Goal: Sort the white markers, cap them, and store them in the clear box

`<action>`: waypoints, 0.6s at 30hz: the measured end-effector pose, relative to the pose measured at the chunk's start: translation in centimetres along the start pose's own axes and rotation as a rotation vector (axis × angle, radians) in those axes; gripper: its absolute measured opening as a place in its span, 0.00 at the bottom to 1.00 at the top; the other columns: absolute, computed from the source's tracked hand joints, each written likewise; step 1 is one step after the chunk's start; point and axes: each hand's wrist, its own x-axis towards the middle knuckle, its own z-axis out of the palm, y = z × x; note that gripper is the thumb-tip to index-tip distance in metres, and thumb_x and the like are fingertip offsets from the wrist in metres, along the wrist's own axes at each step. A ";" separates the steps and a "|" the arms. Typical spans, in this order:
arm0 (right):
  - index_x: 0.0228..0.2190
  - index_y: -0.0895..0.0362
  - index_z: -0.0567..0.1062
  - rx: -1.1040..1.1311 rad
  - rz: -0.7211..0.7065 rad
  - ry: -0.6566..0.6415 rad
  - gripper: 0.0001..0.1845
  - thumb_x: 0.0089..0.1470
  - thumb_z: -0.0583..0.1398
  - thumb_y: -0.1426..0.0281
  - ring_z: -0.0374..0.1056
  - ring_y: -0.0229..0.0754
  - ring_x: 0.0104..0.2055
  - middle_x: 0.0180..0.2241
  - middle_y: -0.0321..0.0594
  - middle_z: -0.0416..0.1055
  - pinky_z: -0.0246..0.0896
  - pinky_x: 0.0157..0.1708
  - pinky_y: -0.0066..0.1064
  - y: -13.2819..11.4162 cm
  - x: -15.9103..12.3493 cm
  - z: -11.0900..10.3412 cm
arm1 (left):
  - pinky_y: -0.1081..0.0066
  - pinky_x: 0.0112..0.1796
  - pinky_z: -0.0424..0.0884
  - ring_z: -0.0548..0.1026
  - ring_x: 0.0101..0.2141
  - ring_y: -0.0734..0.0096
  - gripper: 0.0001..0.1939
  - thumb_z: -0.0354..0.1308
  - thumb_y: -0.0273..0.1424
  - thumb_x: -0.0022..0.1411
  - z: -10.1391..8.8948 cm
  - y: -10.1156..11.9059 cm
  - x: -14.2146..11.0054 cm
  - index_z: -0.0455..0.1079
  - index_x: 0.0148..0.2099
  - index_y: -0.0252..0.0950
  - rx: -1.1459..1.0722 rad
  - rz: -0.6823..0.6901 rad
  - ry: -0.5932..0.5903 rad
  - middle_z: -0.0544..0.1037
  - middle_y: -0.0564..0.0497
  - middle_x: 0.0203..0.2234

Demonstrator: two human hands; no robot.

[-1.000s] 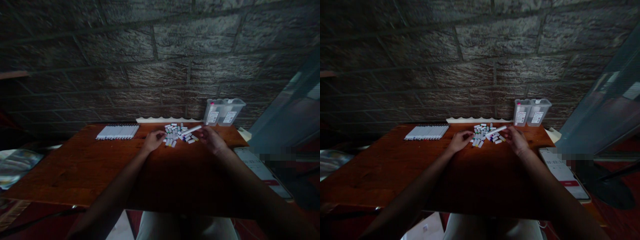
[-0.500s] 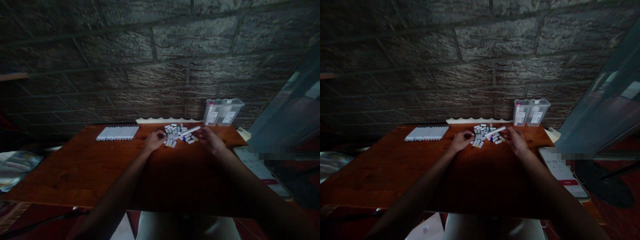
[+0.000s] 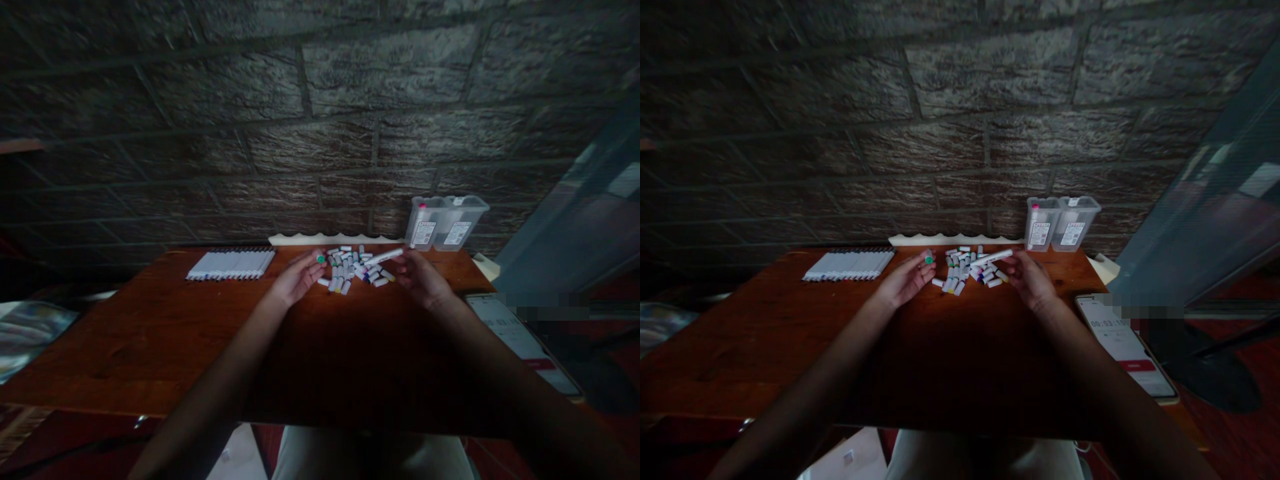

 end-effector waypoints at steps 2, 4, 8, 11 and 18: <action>0.28 0.54 0.72 0.003 0.002 -0.002 0.06 0.47 0.64 0.67 0.58 0.31 0.20 0.26 0.33 0.76 0.50 0.16 0.23 0.0 -0.1 0.1 | 0.79 0.32 0.72 0.75 0.27 0.80 0.03 0.62 0.29 0.60 0.3 0.1 -0.3 0.74 0.36 0.33 -0.096 -0.064 -0.021 0.79 0.52 0.28; 0.28 0.54 0.72 0.010 0.010 -0.001 0.06 0.48 0.65 0.67 0.57 0.31 0.20 0.26 0.33 0.76 0.49 0.15 0.22 0.0 -0.1 0.2 | 0.80 0.30 0.72 0.74 0.25 0.82 0.04 0.62 0.29 0.60 0.5 -0.1 -0.4 0.74 0.34 0.33 -0.136 -0.103 -0.040 0.78 0.53 0.26; 0.27 0.54 0.72 0.024 0.029 0.004 0.06 0.47 0.65 0.69 0.56 0.30 0.19 0.25 0.32 0.75 0.47 0.15 0.22 -0.1 -0.3 0.4 | 0.80 0.29 0.73 0.74 0.25 0.81 0.06 0.62 0.31 0.60 0.6 -0.6 -0.3 0.74 0.34 0.33 -0.100 -0.133 -0.050 0.78 0.52 0.26; 0.28 0.54 0.71 0.024 0.022 0.004 0.07 0.47 0.65 0.68 0.56 0.31 0.19 0.25 0.31 0.75 0.45 0.15 0.23 -0.1 -0.2 0.3 | 0.79 0.30 0.74 0.74 0.25 0.80 0.07 0.63 0.33 0.60 0.3 -0.8 -0.1 0.74 0.34 0.33 -0.048 -0.114 -0.058 0.78 0.52 0.27; 0.29 0.53 0.71 -0.032 0.004 0.004 0.08 0.47 0.65 0.66 0.57 0.31 0.19 0.27 0.33 0.76 0.47 0.14 0.23 0.0 0.1 0.0 | 0.75 0.38 0.75 0.80 0.37 0.71 0.13 0.66 0.29 0.55 0.1 -0.9 -0.2 0.74 0.44 0.37 0.030 -0.015 -0.109 0.81 0.50 0.35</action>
